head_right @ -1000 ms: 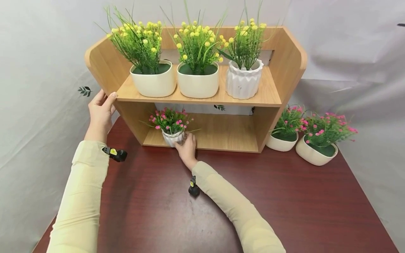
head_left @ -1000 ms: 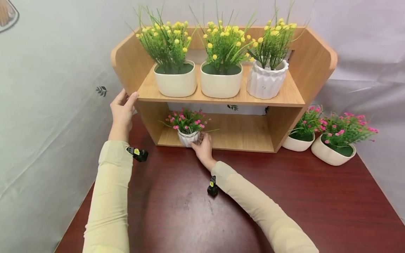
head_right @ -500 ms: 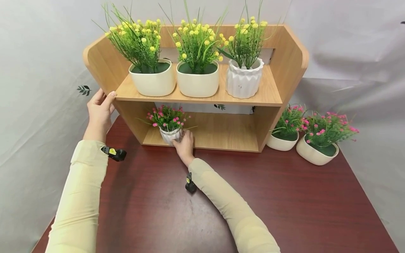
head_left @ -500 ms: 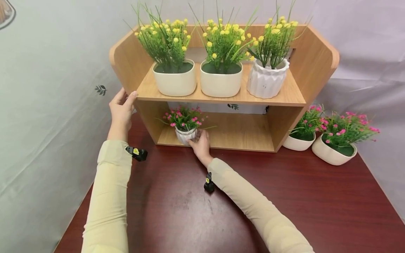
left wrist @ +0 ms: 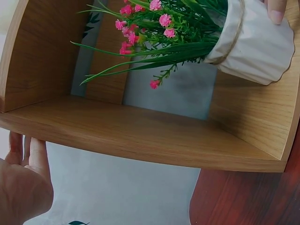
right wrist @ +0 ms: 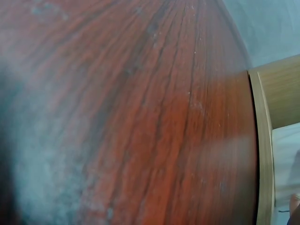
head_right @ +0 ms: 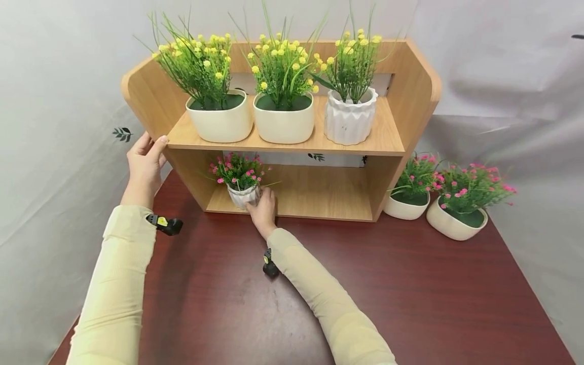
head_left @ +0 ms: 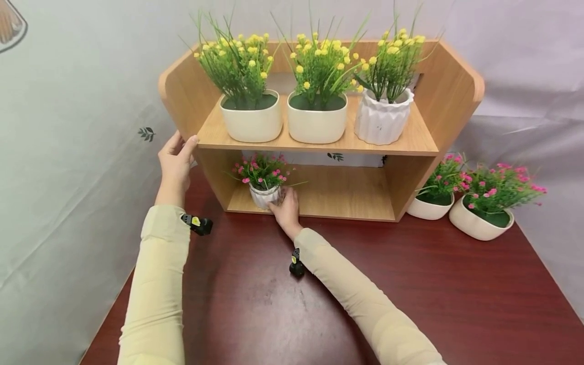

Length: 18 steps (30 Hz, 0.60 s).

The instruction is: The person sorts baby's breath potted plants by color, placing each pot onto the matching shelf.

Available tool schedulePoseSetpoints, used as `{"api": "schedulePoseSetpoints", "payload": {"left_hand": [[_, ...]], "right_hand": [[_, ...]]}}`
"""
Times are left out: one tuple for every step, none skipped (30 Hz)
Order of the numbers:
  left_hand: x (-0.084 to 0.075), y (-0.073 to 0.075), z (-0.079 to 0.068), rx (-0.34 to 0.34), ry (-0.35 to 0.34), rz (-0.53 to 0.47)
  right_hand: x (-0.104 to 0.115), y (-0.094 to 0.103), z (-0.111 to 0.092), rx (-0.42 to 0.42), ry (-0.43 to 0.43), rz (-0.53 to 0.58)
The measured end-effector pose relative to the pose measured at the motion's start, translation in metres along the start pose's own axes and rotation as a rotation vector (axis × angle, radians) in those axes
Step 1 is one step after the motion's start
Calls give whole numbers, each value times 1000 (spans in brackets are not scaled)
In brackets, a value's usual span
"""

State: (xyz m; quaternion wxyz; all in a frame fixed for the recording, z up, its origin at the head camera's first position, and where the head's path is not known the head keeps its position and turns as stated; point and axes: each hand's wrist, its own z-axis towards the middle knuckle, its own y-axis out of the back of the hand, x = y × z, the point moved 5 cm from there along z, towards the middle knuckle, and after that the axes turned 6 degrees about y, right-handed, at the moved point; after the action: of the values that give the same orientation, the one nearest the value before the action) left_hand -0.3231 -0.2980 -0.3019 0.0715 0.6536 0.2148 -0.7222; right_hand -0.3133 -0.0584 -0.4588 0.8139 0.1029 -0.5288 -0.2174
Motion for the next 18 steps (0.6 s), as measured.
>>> {"api": "schedulePoseSetpoints", "payload": {"left_hand": [[0,0,0,0,-1,-8],[0,0,0,1,-1,-19],[0,0,0,3,-4,-17],[0,0,0,7,-4,-29],[0,0,-1,8,-3,-39],[0,0,-1,10,-2,-38],[1,0,-1,10,-1,-30],[1,0,-1,9,0,-26],[1,0,-1,7,1,-19],[2,0,-2,2,3,-14],[2,0,-2,-3,4,0],[2,1,-2,-8,5,17],[2,1,-2,-11,5,26],[1,0,-2,-12,4,29],[1,0,-2,-12,3,28],[1,0,-3,-11,1,29],[0,0,-3,-10,2,29],[0,0,-3,-9,2,21]], "right_hand": [[0,0,0,2,3,9],[0,0,-1,4,4,16],[1,1,-1,4,4,28],[1,1,-2,2,4,47],[1,2,-2,-1,3,62],[1,2,-3,-1,1,71],[2,2,-4,-1,0,83],[2,3,-5,2,-3,95],[3,3,-7,4,-8,109],[4,4,-8,7,-10,120],[5,5,-9,14,-10,133],[6,5,-10,22,-11,147],[7,7,-11,29,-12,162],[8,8,-12,36,-15,180],[10,10,-13,42,-17,195],[11,12,-14,51,-19,210],[12,14,-16,63,-24,223],[13,16,-18,75,-31,238]]}}
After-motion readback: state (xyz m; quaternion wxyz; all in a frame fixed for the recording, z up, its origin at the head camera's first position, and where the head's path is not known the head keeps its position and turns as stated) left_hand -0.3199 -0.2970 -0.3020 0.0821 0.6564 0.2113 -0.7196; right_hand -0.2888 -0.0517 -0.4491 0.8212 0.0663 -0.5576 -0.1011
